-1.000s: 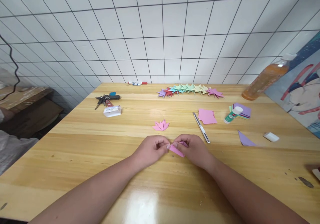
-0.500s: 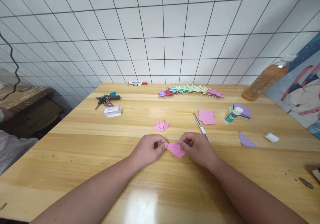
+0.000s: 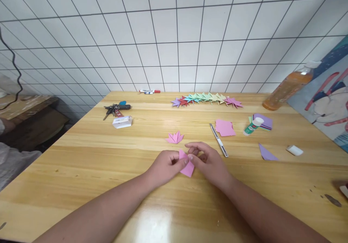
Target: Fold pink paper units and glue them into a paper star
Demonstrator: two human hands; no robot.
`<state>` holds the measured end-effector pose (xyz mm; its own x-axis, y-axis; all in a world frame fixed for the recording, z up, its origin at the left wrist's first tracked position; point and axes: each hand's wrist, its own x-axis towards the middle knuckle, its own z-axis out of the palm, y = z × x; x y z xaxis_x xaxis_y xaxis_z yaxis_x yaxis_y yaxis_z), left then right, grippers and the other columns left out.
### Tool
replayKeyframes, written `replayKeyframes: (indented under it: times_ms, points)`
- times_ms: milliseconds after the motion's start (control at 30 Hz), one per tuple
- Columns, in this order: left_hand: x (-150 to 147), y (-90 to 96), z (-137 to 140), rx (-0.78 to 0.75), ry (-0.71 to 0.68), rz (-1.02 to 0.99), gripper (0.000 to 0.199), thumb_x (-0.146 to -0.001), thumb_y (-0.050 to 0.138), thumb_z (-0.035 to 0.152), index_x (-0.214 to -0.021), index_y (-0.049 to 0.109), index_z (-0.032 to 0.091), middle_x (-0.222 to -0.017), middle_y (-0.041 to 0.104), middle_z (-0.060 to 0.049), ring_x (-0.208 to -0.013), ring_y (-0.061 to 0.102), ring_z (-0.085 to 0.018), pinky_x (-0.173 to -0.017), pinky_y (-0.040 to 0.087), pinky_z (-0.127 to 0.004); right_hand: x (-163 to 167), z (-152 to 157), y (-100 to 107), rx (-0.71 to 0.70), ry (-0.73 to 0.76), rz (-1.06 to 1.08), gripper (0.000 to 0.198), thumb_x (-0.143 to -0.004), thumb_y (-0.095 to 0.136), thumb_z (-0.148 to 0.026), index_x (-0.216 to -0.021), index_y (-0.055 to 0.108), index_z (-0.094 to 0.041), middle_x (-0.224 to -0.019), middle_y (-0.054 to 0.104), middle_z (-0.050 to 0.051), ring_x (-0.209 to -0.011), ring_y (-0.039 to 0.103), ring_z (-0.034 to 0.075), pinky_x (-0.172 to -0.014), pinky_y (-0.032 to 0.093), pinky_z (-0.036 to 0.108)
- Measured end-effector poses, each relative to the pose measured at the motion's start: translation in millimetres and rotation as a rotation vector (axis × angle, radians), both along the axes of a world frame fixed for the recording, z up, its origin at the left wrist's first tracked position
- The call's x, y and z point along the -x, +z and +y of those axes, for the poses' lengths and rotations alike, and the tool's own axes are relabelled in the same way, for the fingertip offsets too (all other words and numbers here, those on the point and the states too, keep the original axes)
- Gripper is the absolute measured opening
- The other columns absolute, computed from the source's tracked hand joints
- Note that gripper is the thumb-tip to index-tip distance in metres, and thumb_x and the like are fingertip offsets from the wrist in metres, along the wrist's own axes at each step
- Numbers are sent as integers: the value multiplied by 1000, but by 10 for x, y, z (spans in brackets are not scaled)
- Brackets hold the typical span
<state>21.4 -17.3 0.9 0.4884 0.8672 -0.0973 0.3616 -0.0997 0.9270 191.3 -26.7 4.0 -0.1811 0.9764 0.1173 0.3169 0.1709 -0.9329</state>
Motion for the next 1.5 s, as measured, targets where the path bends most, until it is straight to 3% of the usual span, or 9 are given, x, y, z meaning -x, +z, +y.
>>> replayKeyframes:
  times_ms: [167, 333, 533, 700, 867, 1233, 1500]
  points:
    - [21, 15, -17, -193, -159, 187, 32, -81, 47, 32, -54, 51, 14, -54, 44, 3, -51, 40, -8, -51, 31, -19, 33, -11, 27, 87, 70, 37, 13, -76, 56, -27, -75, 65, -18, -72, 61, 2, -65, 55, 13, -58, 43, 24]
    - [1, 50, -17, -259, -176, 188, 30, -83, 45, 29, -59, 55, 15, -57, 45, 3, -55, 42, -9, -54, 32, -19, 32, 4, 46, 228, 110, 210, 14, -75, 58, -30, -71, 62, -17, -65, 60, 0, -59, 56, 12, -56, 44, 24]
    - [-5, 29, -11, -111, -150, 117, 38, -86, 41, 39, -60, 53, 14, -56, 42, 3, -53, 38, -9, -52, 31, -19, 13, 27, 33, 234, 23, 284, 12, -71, 60, -27, -67, 62, -16, -60, 57, -2, -54, 49, 9, -52, 40, 21]
    - [16, -14, -1, 1, -150, 97, 38, -83, 46, 40, -55, 50, 14, -53, 40, 3, -49, 35, -8, -50, 29, -20, 7, 37, 31, 324, 11, 329, 17, -73, 57, -28, -63, 62, -16, -52, 51, -3, -46, 43, 7, -46, 37, 20]
    - [28, -26, 12, 80, -109, 13, 37, -82, 48, 39, -55, 52, 13, -54, 41, 3, -51, 36, -8, -51, 29, -20, -18, 49, 12, 361, 90, 370, 31, -78, 54, -41, -87, 68, -15, -58, 57, -1, -51, 49, 9, -49, 40, 21]
    - [34, -43, 11, 73, -164, 1, 40, -85, 42, 42, -61, 53, 13, -58, 42, 3, -55, 38, -9, -54, 30, -20, 5, 58, 5, 314, 24, 312, 17, -73, 61, -28, -74, 71, -15, -54, 57, -2, -47, 45, 6, -48, 39, 20]
    - [46, -9, 47, 135, -159, -51, 39, -82, 47, 44, -63, 56, 12, -58, 45, 3, -56, 40, -9, -55, 31, -19, -36, 59, -20, 380, 115, 356, 25, -71, 65, -36, -86, 71, -16, -63, 63, 0, -53, 51, 8, -54, 43, 22]
